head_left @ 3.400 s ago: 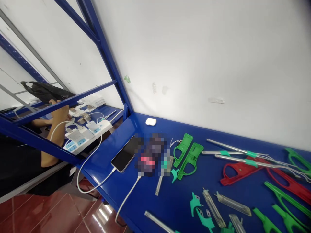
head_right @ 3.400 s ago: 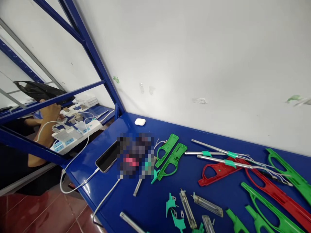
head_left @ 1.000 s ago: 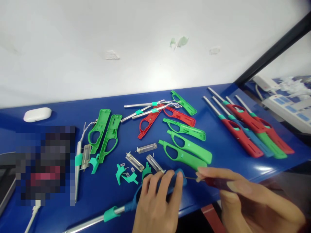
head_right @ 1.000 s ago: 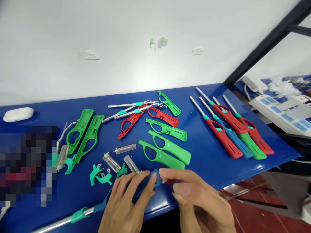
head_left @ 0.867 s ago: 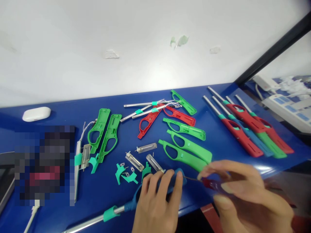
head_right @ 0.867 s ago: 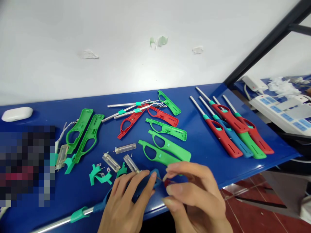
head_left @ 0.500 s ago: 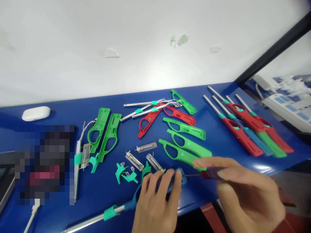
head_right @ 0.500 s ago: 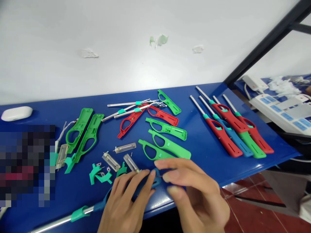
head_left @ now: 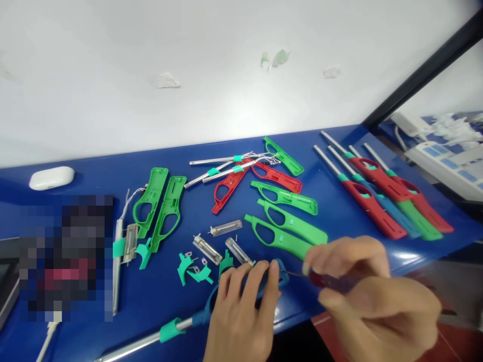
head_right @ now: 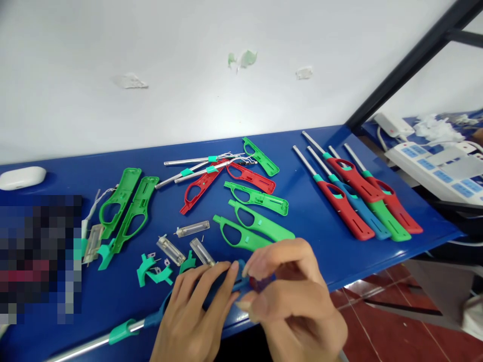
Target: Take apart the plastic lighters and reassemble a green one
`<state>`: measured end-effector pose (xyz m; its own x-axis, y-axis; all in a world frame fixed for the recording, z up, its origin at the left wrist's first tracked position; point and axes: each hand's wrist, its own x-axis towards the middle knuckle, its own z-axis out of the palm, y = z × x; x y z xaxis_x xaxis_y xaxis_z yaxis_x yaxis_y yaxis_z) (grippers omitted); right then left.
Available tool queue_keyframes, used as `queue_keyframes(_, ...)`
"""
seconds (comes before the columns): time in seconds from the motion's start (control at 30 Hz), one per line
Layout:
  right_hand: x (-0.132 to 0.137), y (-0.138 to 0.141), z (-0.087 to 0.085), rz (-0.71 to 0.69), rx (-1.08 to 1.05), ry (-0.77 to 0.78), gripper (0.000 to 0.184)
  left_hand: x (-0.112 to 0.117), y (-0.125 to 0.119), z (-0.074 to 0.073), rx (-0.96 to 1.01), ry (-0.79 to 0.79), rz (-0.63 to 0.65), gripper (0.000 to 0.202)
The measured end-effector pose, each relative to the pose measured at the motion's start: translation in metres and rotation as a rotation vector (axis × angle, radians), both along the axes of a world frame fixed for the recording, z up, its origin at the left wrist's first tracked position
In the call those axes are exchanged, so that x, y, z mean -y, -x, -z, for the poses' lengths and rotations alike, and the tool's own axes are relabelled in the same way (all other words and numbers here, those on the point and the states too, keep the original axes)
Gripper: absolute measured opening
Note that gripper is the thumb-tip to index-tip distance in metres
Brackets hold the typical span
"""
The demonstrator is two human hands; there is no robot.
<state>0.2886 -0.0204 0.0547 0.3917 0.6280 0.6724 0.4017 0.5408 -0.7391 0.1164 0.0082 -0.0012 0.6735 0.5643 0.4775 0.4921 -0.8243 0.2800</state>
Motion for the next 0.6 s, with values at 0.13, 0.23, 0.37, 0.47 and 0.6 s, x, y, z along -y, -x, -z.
queue_keyframes(0.13, 0.0032, -0.0049, 0.0023, -0.092, 0.069, 0.111, 0.032, 0.0005, 0.0009, -0.001, -0.008, -0.024, -0.013, 0.034)
queue_keyframes(0.23, 0.0025, -0.0053, 0.001, -0.065, 0.066, 0.101, 0.013, -0.0005, 0.0005, -0.0017, -0.017, -0.031, -0.014, 0.034)
queue_keyframes(0.37, -0.0014, -0.0029, 0.0001, 0.016, 0.043, 0.033, 0.021, -0.0008, -0.0003, -0.0014, -0.018, -0.033, -0.019, 0.034)
queue_keyframes(0.47, -0.0012, -0.0026, 0.0018, -0.056, 0.112, 0.063, 0.035, 0.0003, -0.0006, -0.0011, -0.007, -0.029, -0.027, 0.033)
queue_keyframes(0.6, -0.0002, -0.0019, 0.0035, 0.023, 0.054, 0.062, 0.019, 0.0001, -0.0014, -0.0013, 0.003, -0.023, -0.022, 0.033)
